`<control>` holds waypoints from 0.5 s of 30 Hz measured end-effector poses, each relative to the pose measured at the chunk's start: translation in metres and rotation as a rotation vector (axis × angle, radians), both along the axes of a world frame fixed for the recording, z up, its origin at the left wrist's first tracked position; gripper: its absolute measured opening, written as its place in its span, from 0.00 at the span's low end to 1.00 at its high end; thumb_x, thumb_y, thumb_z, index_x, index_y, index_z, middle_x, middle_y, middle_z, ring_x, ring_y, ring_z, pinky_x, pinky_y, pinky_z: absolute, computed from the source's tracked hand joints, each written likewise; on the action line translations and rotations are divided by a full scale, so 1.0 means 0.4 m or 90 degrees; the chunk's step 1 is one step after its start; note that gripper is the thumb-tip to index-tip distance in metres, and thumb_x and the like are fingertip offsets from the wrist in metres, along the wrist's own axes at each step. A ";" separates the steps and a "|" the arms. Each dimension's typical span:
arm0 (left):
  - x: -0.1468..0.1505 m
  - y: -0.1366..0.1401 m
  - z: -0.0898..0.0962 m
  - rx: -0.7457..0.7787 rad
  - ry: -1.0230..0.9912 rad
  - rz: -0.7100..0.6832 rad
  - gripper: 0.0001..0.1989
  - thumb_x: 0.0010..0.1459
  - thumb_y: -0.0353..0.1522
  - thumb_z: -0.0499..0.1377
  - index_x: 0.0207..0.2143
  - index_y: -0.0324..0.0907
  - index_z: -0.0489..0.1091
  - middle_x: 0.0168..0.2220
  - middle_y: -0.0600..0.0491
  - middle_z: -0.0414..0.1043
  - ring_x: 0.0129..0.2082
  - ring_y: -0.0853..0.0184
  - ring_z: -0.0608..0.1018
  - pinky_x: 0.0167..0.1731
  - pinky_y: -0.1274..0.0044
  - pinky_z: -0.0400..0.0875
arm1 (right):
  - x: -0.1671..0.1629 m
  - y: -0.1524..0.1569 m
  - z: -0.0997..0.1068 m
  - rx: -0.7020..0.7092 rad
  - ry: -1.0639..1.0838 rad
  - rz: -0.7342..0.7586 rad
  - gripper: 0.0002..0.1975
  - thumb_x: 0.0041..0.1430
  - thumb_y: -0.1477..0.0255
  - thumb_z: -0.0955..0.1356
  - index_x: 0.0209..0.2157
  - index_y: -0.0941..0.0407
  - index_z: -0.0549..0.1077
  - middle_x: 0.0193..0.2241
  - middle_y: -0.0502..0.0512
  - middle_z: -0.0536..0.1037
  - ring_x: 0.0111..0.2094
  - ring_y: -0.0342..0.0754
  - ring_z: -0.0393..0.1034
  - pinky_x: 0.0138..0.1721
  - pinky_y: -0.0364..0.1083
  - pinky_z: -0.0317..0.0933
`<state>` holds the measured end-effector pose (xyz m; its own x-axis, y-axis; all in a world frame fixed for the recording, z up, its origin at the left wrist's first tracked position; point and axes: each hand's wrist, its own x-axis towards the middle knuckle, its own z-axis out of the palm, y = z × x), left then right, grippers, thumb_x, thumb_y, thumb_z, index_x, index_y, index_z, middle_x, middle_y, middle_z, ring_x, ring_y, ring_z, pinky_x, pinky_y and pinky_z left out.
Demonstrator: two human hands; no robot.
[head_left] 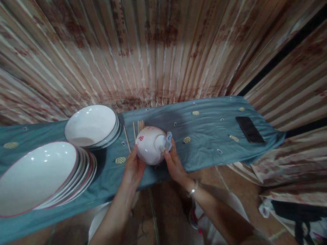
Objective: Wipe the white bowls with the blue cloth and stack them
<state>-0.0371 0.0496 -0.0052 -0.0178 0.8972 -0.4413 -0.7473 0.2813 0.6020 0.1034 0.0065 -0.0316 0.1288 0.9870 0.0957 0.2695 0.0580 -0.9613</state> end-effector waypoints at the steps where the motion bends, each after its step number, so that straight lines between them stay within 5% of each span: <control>1: 0.001 0.001 -0.001 0.000 -0.002 -0.005 0.14 0.57 0.36 0.63 0.44 0.39 0.76 0.42 0.48 0.82 0.52 0.59 0.78 0.52 0.71 0.74 | -0.003 -0.003 -0.005 -0.009 -0.004 -0.001 0.40 0.68 0.49 0.55 0.71 0.59 0.41 0.72 0.63 0.42 0.72 0.52 0.34 0.70 0.58 0.35; 9: -0.012 -0.002 -0.008 -0.013 -0.037 -0.039 0.16 0.58 0.38 0.62 0.47 0.43 0.76 0.44 0.48 0.81 0.54 0.55 0.76 0.51 0.67 0.75 | -0.019 -0.030 -0.040 0.016 -0.082 0.007 0.39 0.70 0.53 0.55 0.71 0.56 0.33 0.72 0.59 0.34 0.72 0.51 0.27 0.71 0.59 0.33; 15: -0.013 -0.005 0.029 -0.036 -0.050 -0.049 0.18 0.63 0.36 0.57 0.54 0.43 0.72 0.44 0.49 0.81 0.52 0.58 0.78 0.50 0.68 0.75 | -0.038 -0.072 -0.036 0.059 -0.191 0.019 0.39 0.70 0.59 0.57 0.70 0.56 0.28 0.72 0.61 0.30 0.72 0.56 0.25 0.69 0.64 0.38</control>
<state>-0.0424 0.0476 0.0066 0.0871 0.8685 -0.4879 -0.7662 0.3714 0.5244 0.0884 -0.0222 -0.0462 0.0518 0.9753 0.2149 0.5370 0.1543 -0.8294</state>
